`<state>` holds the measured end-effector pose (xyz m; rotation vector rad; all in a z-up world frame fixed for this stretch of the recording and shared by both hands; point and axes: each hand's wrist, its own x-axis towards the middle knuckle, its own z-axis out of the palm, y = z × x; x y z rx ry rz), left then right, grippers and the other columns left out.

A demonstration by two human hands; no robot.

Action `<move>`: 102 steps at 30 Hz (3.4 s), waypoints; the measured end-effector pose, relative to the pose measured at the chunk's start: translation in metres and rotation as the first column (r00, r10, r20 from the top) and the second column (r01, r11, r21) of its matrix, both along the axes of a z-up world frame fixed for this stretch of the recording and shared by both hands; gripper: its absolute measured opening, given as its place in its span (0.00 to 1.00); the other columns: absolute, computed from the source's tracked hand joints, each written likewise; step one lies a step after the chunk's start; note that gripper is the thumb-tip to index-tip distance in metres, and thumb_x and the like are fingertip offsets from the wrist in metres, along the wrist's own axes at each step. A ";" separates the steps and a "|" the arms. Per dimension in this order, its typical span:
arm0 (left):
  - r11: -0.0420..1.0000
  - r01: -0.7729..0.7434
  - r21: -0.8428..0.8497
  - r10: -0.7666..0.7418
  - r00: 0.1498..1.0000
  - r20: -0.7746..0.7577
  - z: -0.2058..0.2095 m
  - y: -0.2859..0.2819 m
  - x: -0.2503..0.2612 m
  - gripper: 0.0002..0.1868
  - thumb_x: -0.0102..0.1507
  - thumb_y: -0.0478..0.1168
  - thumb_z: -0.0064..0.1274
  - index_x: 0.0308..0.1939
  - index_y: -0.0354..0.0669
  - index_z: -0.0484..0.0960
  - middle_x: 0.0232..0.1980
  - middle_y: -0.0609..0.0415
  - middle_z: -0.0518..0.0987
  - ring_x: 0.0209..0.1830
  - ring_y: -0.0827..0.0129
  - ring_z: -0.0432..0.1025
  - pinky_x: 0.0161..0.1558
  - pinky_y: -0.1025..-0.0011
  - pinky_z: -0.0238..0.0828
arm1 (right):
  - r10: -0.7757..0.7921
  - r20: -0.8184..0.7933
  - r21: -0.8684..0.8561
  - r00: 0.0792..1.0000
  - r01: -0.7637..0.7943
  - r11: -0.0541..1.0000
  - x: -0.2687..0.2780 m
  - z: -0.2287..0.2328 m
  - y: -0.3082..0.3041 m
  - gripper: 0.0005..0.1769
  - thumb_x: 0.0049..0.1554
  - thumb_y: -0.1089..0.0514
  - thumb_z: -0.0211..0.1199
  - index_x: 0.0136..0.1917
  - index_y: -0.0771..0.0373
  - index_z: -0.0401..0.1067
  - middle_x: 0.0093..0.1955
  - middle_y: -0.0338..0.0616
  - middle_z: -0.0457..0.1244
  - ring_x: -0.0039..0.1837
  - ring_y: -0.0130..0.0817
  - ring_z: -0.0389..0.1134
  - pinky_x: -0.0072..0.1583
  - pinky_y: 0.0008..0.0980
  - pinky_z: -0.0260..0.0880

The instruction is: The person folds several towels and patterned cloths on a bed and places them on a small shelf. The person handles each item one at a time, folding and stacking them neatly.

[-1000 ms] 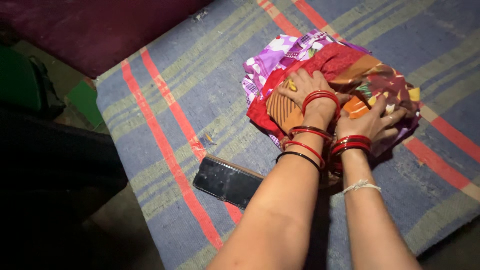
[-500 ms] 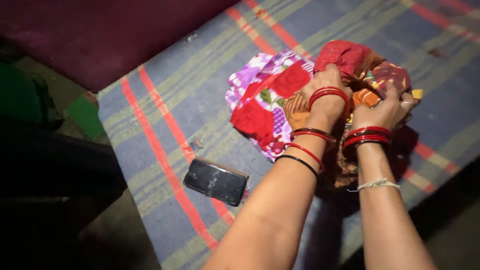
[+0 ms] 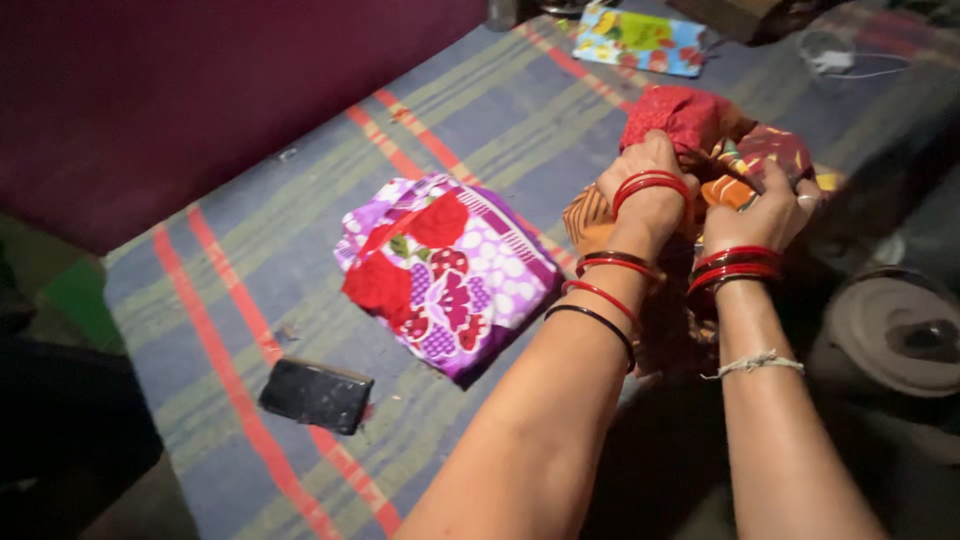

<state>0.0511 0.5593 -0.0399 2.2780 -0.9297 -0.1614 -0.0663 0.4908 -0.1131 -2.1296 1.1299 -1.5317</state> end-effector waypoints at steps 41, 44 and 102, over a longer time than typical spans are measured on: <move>0.969 0.228 -0.098 -0.227 0.974 0.013 0.134 -0.473 -0.051 0.33 0.50 0.57 0.70 0.52 0.43 0.81 0.51 0.44 0.84 0.52 0.55 0.80 0.49 0.58 0.78 | -0.172 0.028 -0.167 0.985 0.174 0.970 -0.068 0.135 -0.479 0.32 0.43 0.71 0.62 0.63 0.72 0.75 0.67 0.69 0.59 0.69 0.60 0.59 0.70 0.44 0.61; 0.968 0.224 -0.111 -0.223 0.975 0.019 0.144 -0.513 -0.056 0.33 0.49 0.57 0.70 0.51 0.44 0.82 0.51 0.46 0.85 0.52 0.56 0.80 0.48 0.58 0.78 | -0.221 -0.096 -0.134 0.971 0.207 0.969 -0.075 0.146 -0.520 0.26 0.48 0.70 0.64 0.62 0.69 0.79 0.63 0.65 0.61 0.67 0.61 0.61 0.70 0.48 0.60; 0.954 0.246 -0.170 -0.208 0.954 0.215 0.279 -1.300 -0.014 0.23 0.66 0.50 0.54 0.63 0.49 0.72 0.60 0.45 0.79 0.59 0.54 0.76 0.58 0.43 0.69 | -0.489 -0.280 -0.234 0.826 0.436 0.869 -0.041 0.307 -1.276 0.16 0.57 0.63 0.65 0.60 0.62 0.79 0.53 0.61 0.68 0.55 0.57 0.70 0.58 0.50 0.70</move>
